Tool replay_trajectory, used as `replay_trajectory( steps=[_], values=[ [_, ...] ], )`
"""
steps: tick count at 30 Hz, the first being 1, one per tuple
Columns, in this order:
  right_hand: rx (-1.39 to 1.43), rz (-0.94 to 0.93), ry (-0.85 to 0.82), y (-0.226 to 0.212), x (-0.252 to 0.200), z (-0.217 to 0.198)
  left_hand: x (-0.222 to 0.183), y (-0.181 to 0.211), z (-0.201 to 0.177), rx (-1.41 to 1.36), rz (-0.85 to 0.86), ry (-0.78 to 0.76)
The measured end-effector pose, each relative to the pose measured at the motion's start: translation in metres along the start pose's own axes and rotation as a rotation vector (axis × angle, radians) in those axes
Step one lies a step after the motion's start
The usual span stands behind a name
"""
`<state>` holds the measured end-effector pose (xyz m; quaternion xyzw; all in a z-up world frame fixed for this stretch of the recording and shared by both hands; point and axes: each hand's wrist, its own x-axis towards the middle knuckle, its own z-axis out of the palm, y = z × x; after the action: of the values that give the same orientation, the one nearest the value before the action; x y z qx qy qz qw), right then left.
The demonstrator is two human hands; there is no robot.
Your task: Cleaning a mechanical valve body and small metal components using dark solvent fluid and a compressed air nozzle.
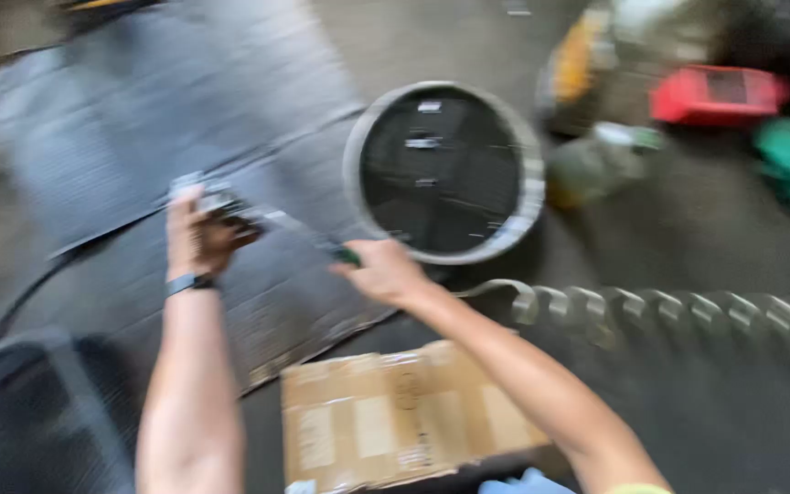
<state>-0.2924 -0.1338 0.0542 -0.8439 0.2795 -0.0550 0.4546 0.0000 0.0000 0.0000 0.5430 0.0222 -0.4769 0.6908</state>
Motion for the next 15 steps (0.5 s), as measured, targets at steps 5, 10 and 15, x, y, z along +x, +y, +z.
replay_trajectory(
  steps=[5, 10, 15],
  values=[
    [-0.005, -0.042, -0.032, -0.020, 0.003, -0.011, 0.006, -0.010, -0.011, -0.022, -0.016, -0.026],
    [-0.146, -0.034, -0.099, -0.009, 0.003, 0.001, 0.031, -0.029, -0.042, -0.120, -0.064, -0.134],
    [-0.181, 0.049, -0.214, 0.002, 0.004, 0.006, 0.029, -0.027, -0.045, -0.134, -0.101, -0.134]
  ],
)
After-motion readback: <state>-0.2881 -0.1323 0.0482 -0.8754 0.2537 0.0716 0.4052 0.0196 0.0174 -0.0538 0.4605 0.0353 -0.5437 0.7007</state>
